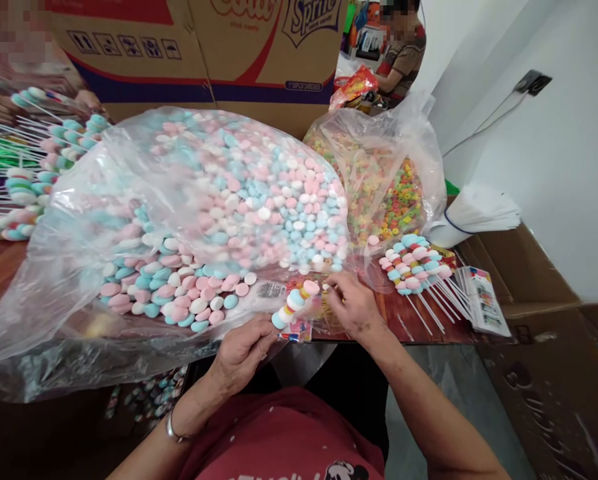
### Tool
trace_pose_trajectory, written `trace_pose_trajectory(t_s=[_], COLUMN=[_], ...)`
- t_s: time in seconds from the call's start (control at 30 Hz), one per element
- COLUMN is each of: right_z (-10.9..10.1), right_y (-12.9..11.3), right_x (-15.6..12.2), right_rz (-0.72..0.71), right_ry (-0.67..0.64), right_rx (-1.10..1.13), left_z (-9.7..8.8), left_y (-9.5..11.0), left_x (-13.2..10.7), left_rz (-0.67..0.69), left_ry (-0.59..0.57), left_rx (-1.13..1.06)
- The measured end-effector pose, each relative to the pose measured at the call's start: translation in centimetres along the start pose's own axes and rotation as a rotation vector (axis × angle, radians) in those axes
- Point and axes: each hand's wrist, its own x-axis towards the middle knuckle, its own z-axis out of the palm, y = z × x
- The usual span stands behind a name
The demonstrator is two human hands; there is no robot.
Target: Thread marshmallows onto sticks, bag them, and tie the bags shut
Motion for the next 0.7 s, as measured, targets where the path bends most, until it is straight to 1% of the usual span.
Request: trace_pose_trajectory(t_s=[0.03, 0.1, 0.17, 0.3, 0.37, 0.43, 0.57, 0.7], right_z=[-0.6, -1.7, -2.4, -2.3, -2.0, -1.9, -1.6, -0.9], right_y=[-0.2, -0.6, -1.2, -1.8, -1.8, -1.6, -1.2, -0.9], right_x=[0.1, 0.3, 0.6, 0.8, 0.8, 0.7, 0.5, 0.2], right_rz=[0.034, 0.085, 0.067, -0.115, -0.174, -0.186, -0.151, -0.133], right_ry=[0.055, 0.114, 0.116, 0.058, 0.034, 0.021, 0.002, 0.038], right_rx=[0.140, 0.354, 0.452, 0.443, 0.440, 0.454, 0.525, 0.583], left_z=[0.0, -0.1, -0.1, -0.2, -0.1, -0.1, 0.0, 0.4], left_y=[-0.2, -0.5, -0.7, -0.6, -0.5, -0.4, -0.2, 0.0], left_x=[-0.1, -0.4, -0.5, -0.5, -0.5, -0.5, -0.7, -0.8], left_rz=[0.008, 0.019, 0.023, 0.016, 0.016, 0.008, -0.052, -0.085], left_ry=[-0.006, -0.024, -0.053, -0.100, -0.096, -0.079, -0.074, -0.063], left_rx=[0.011, 0.031, 0.048, 0.071, 0.069, 0.059, 0.001, -0.068])
